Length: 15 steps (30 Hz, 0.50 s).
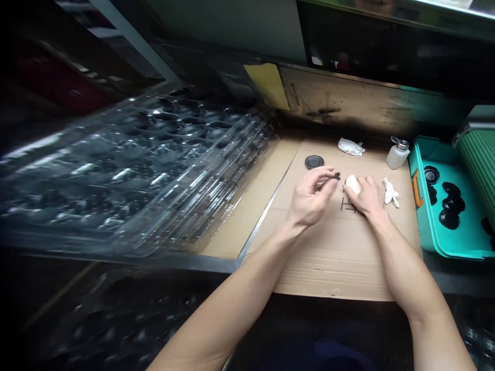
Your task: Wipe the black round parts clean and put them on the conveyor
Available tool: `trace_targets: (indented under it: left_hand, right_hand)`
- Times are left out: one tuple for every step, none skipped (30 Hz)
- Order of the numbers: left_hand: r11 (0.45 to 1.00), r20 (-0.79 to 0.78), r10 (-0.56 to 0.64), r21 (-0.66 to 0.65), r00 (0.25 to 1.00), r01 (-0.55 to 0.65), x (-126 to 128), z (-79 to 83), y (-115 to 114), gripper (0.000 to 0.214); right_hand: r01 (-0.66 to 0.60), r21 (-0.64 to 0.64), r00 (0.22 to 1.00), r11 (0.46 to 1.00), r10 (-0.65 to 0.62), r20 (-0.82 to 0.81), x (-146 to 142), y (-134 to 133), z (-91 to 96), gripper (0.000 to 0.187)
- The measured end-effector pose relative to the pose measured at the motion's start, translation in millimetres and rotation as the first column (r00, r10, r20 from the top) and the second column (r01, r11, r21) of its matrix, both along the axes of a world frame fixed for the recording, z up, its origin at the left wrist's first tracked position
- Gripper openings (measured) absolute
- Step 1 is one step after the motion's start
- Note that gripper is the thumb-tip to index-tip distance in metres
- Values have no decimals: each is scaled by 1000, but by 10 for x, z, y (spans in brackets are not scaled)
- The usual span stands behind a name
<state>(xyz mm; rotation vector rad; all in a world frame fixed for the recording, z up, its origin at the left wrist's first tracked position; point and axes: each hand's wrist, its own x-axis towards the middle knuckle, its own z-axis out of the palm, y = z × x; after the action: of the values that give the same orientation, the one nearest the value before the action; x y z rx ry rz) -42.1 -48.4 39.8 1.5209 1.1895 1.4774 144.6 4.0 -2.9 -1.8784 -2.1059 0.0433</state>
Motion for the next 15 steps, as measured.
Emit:
trace_targets:
  left_hand:
    - [998, 14, 26, -52, 1000, -25, -127, 7, -68, 30]
    - [992, 10, 67, -108, 998, -66, -260, -7, -129, 36]
    - [980, -23, 115, -160, 993, -117, -390, -40, -178, 39]
    - [966, -87, 155, -196, 984, -170, -508, -88, -215, 39]
    - [953, -178, 180, -214, 967, -216, -606, -146, -238, 36]
    - [944, -285, 186, -215, 940, -252, -680, -211, -248, 33]
    - [938, -389, 179, -208, 903, -276, -727, -276, -246, 30]
    - [935, -482, 161, -204, 861, -289, -750, -337, -234, 29]
    - [933, -559, 137, -205, 818, -296, -750, -390, -216, 28]
    - [930, -618, 116, -207, 777, -303, -733, -431, -195, 28]
    - [928, -665, 97, -209, 741, -309, -706, -459, -175, 28]
    - [926, -703, 84, -206, 706, -315, -673, -474, -160, 29]
    - [924, -737, 80, -198, 671, -328, -639, -475, -155, 31]
    - [918, -769, 83, -188, 634, -348, -608, -464, -161, 34]
    - [910, -796, 91, -177, 598, -374, -582, -444, -180, 39]
  right_hand:
    - [2, 8, 1000, 1000, -2, -9, -2, 2, -8, 51]
    - [-1, 12, 1000, 1000, 1, -12, -4, 4, -15, 53]
    - [-6, 13, 1000, 1000, 6, -10, -4, 6, -22, 54]
    - [-10, 15, 1000, 1000, 10, -6, -2, 9, -28, 54]
    - [-13, 17, 1000, 1000, 13, -2, 1, 14, -35, 54]
    - [-14, 18, 1000, 1000, 14, 0, 6, 19, -41, 54]
    - [-16, 16, 1000, 1000, 15, 1, 11, 25, -49, 54]
    - [-16, 15, 1000, 1000, 16, 1, 16, 33, -57, 54]
    - [-17, 15, 1000, 1000, 17, 0, 22, 40, -65, 55]
    - [-17, 16, 1000, 1000, 17, -1, 27, 47, -73, 55]
    - [-18, 19, 1000, 1000, 18, -2, 31, 54, -81, 55]
    - [-17, 24, 1000, 1000, 18, -4, 35, 59, -87, 55]
    - [-16, 27, 1000, 999, 17, -6, 38, 63, -92, 55]
    - [-14, 27, 1000, 1000, 14, -7, 40, 65, -94, 55]
    - [-11, 23, 1000, 1000, 12, -7, 40, 64, -94, 55]
